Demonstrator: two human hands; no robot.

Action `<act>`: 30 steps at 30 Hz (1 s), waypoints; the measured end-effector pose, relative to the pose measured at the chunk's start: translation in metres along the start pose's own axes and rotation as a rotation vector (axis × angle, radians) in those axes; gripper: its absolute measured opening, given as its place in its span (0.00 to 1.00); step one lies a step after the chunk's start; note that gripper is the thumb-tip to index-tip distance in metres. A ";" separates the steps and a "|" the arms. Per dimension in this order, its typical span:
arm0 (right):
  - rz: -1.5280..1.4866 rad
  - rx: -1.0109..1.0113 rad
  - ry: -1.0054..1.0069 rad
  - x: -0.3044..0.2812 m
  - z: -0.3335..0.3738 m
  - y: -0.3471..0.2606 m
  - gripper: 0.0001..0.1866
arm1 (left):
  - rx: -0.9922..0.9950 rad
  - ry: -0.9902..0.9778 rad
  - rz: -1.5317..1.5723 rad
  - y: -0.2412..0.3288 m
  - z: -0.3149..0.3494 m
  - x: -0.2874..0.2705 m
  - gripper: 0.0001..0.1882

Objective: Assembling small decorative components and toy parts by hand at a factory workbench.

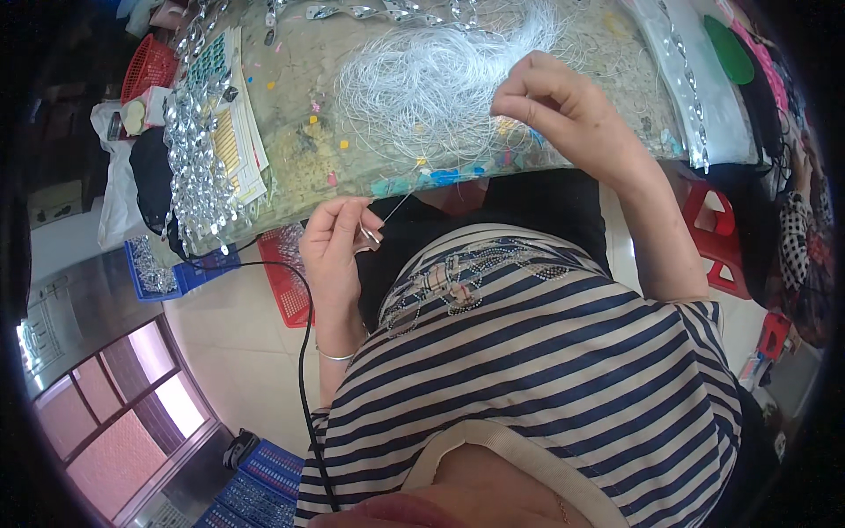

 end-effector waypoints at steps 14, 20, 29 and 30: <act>-0.018 -0.397 -0.005 0.060 -0.025 -0.058 0.03 | 0.231 -0.085 0.024 0.032 -0.011 0.037 0.07; -0.119 -0.271 -0.046 0.058 -0.030 -0.052 0.03 | 0.143 -0.160 0.059 0.034 -0.008 0.032 0.07; -0.550 0.013 -0.106 0.061 -0.029 -0.044 0.04 | 0.072 -0.208 0.134 0.023 -0.006 0.031 0.08; -0.550 0.012 -0.107 0.063 -0.030 -0.045 0.04 | 0.072 -0.207 0.134 0.024 -0.006 0.031 0.08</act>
Point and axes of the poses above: each hand's wrist, its own z-axis away from the middle knuckle, its own x-axis out of the palm, y = z × x, the point moved 1 cm from there along -z, towards the middle knuckle, and after that the axes turned 1 degree about x, right-handed, at the moved point
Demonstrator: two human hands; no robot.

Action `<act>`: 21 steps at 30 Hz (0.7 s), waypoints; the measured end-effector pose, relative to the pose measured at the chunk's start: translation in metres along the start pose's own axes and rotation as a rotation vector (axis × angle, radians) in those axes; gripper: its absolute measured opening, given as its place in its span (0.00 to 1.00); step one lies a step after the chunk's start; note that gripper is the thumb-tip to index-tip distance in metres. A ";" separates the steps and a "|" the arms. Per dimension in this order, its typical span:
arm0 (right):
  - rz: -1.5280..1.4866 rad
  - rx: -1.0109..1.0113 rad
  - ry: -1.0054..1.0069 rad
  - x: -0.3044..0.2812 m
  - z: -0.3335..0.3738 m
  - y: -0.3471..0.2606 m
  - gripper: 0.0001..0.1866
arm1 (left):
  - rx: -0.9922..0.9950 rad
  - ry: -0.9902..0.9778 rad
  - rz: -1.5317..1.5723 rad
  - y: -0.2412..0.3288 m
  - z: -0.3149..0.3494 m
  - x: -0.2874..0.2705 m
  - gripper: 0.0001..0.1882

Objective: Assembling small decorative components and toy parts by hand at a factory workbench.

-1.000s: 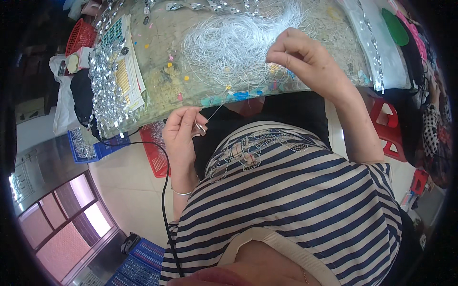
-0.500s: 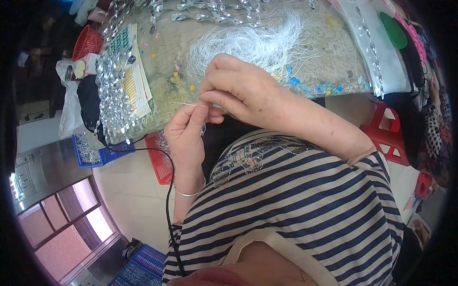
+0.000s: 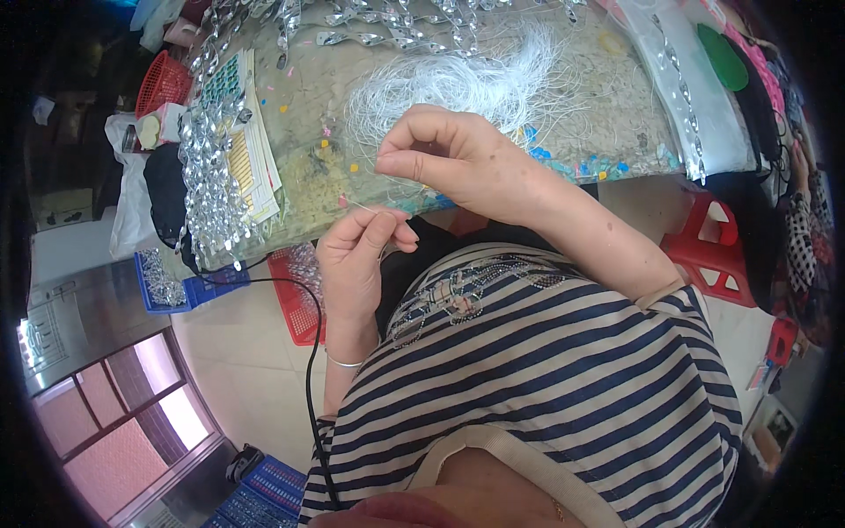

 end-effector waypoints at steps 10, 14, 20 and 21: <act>-0.102 0.242 -0.079 0.009 -0.001 0.004 0.03 | -0.123 -0.107 -0.046 0.001 0.005 0.000 0.07; -0.108 0.253 -0.096 0.009 0.000 0.006 0.04 | -0.149 -0.177 -0.073 0.002 0.006 -0.002 0.07; -0.011 0.242 -0.165 0.007 0.001 0.001 0.04 | -0.186 -0.210 -0.081 0.000 0.007 -0.005 0.06; -0.011 0.244 -0.165 0.007 0.001 0.001 0.04 | -0.188 -0.210 -0.079 0.000 0.008 -0.005 0.06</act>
Point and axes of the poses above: each hand's wrist, its own z-axis away from the middle knuckle, its own x-axis out of the palm, y = z × x, the point moved 1 cm from there along -z, towards the middle knuckle, and after that the axes turned 1 degree about x, right-handed, at the moved point
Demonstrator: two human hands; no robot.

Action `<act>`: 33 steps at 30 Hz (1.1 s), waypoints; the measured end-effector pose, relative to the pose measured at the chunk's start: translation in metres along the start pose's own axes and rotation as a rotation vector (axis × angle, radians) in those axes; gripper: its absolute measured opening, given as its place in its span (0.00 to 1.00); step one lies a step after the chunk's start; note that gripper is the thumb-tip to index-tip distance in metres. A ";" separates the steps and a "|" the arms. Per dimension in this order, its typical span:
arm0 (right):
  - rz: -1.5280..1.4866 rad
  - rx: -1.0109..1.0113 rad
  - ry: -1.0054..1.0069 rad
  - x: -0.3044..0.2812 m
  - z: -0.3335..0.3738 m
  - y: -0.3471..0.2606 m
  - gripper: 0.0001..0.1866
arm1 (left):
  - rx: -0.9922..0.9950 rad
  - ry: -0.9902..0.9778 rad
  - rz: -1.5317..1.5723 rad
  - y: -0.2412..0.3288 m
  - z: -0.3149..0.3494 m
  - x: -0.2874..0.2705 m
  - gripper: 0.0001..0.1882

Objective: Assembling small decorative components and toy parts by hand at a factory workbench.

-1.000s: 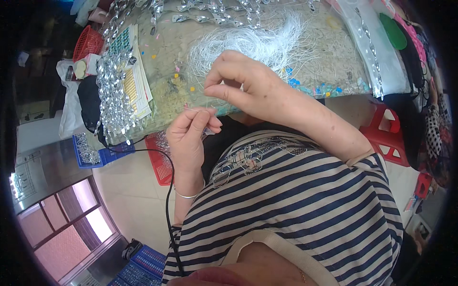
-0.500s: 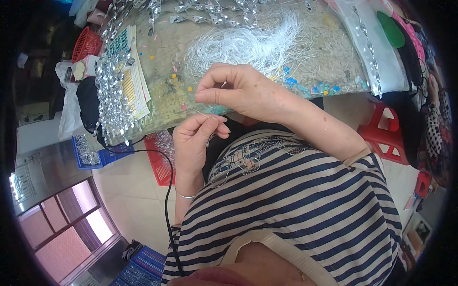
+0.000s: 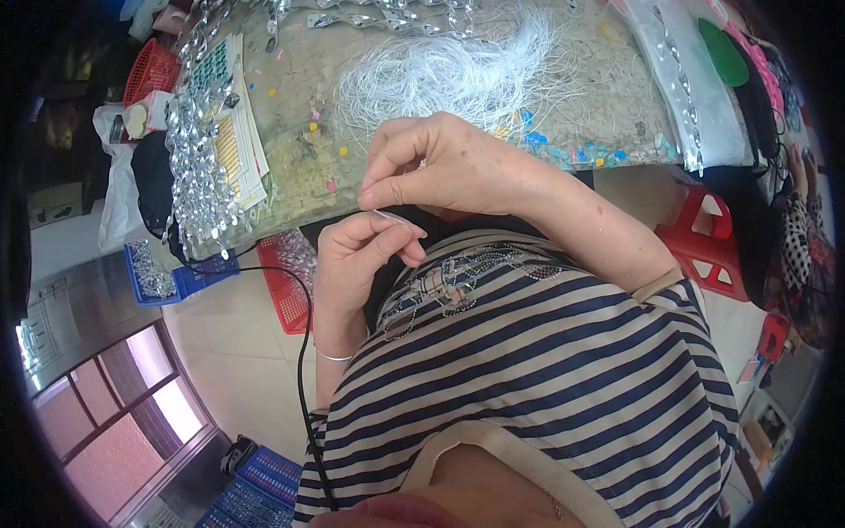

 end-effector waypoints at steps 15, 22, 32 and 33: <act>-0.028 0.006 0.012 0.003 -0.001 0.005 0.09 | -0.026 -0.020 0.062 0.000 0.003 -0.007 0.06; -0.030 0.018 -0.002 0.003 0.000 0.005 0.05 | -0.028 -0.024 0.057 -0.001 0.004 -0.010 0.07; 0.149 -0.042 -0.038 0.007 -0.004 -0.001 0.04 | -0.079 -0.023 0.013 0.001 0.006 -0.010 0.07; 0.149 -0.041 -0.039 0.008 -0.004 0.000 0.04 | -0.079 -0.023 0.015 0.001 0.006 -0.010 0.07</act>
Point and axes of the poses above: each hand's wrist, its own z-axis away from the middle knuckle, its own x-axis out of the palm, y = z × x, the point moved 1 cm from there along -z, towards the middle knuckle, and after that the axes turned 1 degree about x, right-handed, at the moved point
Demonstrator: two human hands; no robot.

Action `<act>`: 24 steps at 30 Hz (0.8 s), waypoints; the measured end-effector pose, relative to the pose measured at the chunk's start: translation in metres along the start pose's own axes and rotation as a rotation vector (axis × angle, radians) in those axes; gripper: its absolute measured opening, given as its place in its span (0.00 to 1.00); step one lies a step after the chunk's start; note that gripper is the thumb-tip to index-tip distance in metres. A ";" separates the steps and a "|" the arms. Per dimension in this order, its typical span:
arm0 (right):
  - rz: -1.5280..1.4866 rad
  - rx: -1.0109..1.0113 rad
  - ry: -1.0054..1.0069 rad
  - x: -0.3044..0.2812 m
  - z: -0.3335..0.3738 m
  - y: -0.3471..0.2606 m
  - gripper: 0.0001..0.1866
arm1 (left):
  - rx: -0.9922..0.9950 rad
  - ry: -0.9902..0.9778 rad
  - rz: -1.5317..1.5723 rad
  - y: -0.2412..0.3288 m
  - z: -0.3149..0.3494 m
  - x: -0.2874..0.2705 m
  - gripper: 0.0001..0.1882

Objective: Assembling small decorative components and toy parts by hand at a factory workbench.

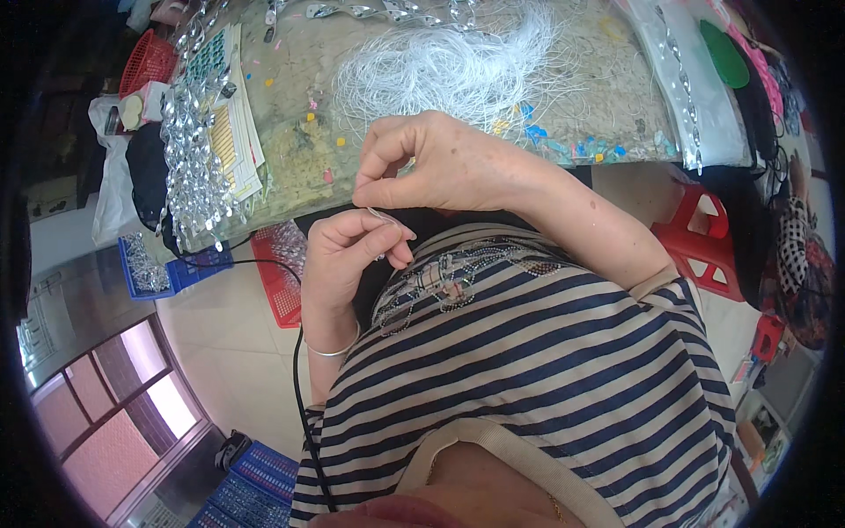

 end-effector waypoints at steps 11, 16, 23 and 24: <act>-0.111 -0.034 0.090 -0.003 0.001 0.007 0.09 | 0.205 0.217 0.208 -0.001 -0.001 0.004 0.09; -0.114 -0.052 0.114 -0.003 0.005 0.003 0.06 | 0.255 0.296 0.094 0.003 -0.008 0.011 0.07; -0.181 -0.031 0.157 -0.007 0.008 0.009 0.12 | 0.294 0.398 0.069 0.007 -0.007 0.014 0.05; -0.183 -0.031 0.159 -0.009 0.009 0.010 0.12 | 0.297 0.402 0.064 0.007 -0.007 0.015 0.05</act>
Point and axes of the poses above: each hand's wrist, its own z-axis away from the middle knuckle, its own x-axis out of the palm, y = z × x, the point moved 1 cm from there along -z, towards the middle knuckle, and after that the axes turned 1 degree about x, right-handed, at the moved point
